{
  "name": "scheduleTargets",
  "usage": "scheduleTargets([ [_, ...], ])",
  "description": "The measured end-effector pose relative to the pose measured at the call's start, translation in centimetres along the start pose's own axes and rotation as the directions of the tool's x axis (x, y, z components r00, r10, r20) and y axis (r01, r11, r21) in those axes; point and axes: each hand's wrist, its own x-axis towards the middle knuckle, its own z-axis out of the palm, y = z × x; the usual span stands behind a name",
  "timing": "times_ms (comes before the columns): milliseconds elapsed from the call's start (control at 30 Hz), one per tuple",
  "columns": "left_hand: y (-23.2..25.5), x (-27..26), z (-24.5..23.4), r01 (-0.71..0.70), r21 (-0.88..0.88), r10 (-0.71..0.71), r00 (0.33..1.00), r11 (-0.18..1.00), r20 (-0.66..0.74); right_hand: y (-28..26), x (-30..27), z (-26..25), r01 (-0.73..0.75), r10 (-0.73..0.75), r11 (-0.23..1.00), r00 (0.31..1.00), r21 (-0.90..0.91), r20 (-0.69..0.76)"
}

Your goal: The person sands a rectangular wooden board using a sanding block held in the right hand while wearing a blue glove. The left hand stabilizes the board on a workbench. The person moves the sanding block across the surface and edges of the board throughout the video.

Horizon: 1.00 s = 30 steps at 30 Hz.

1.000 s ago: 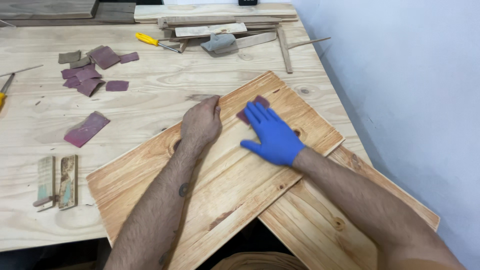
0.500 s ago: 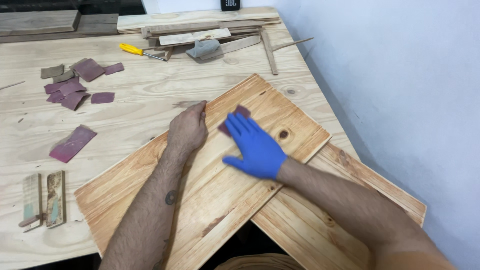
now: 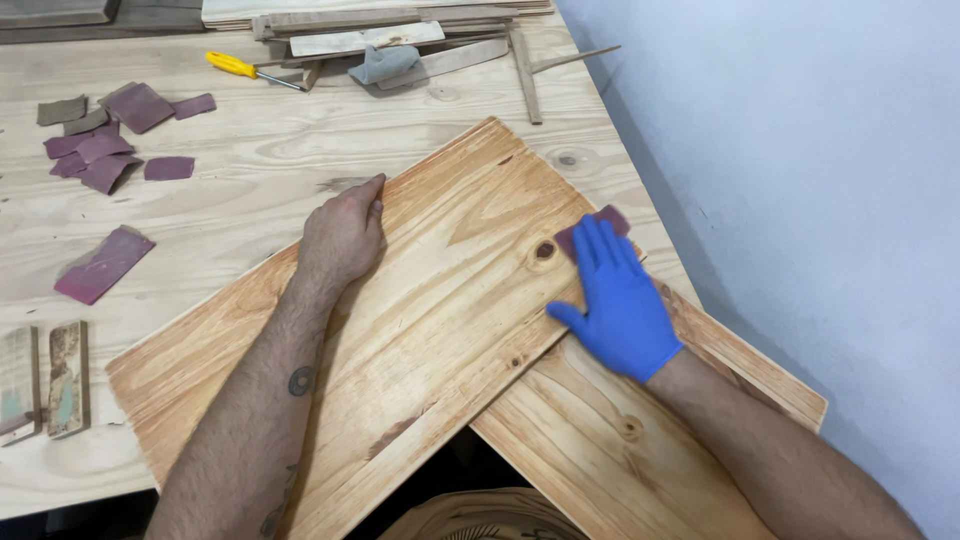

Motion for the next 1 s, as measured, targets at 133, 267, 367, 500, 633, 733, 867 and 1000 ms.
scheduleTargets([
  [133,0.8,-1.6,-3.6,-0.101,-0.053,0.104,0.993,0.994,0.062,-6.2,-3.4,1.4,0.262,-0.277,0.957,0.954,0.125,0.117],
  [267,0.0,-2.2,-5.1,-0.192,0.032,0.184,0.969,0.981,0.168,-7.6,-4.4,3.8,0.498,-0.513,0.857,0.849,0.13,0.13],
  [367,-1.8,-1.1,-3.3,-0.158,0.016,0.153,0.973,0.987,0.174,-7.5,-1.1,3.2,0.531,-0.542,0.839,0.833,0.116,0.111],
  [500,-4.4,0.4,-1.0,-0.18,-0.224,0.198,0.978,0.958,0.062,-7.8,6.3,1.6,0.51,-0.523,0.849,0.848,0.136,0.086],
  [633,-5.0,-0.4,-2.3,-0.154,-0.411,0.141,0.988,0.899,-0.062,-7.2,16.2,3.8,0.356,-0.357,0.932,0.934,0.067,0.015],
  [733,-5.7,-0.6,-2.4,-0.198,-0.556,0.047,0.961,0.807,-0.273,-7.7,20.7,6.3,0.188,-0.187,0.981,0.982,0.05,-0.029],
  [867,-6.8,-0.3,-2.2,-0.178,-0.643,-0.098,0.924,0.745,-0.37,-12.0,16.4,3.7,0.264,-0.263,0.963,0.964,0.046,-0.031],
  [1000,-7.8,0.4,-1.4,-0.069,-0.73,-0.206,0.937,0.68,-0.281,-14.8,6.5,0.4,0.516,-0.537,0.84,0.836,0.165,0.118],
])
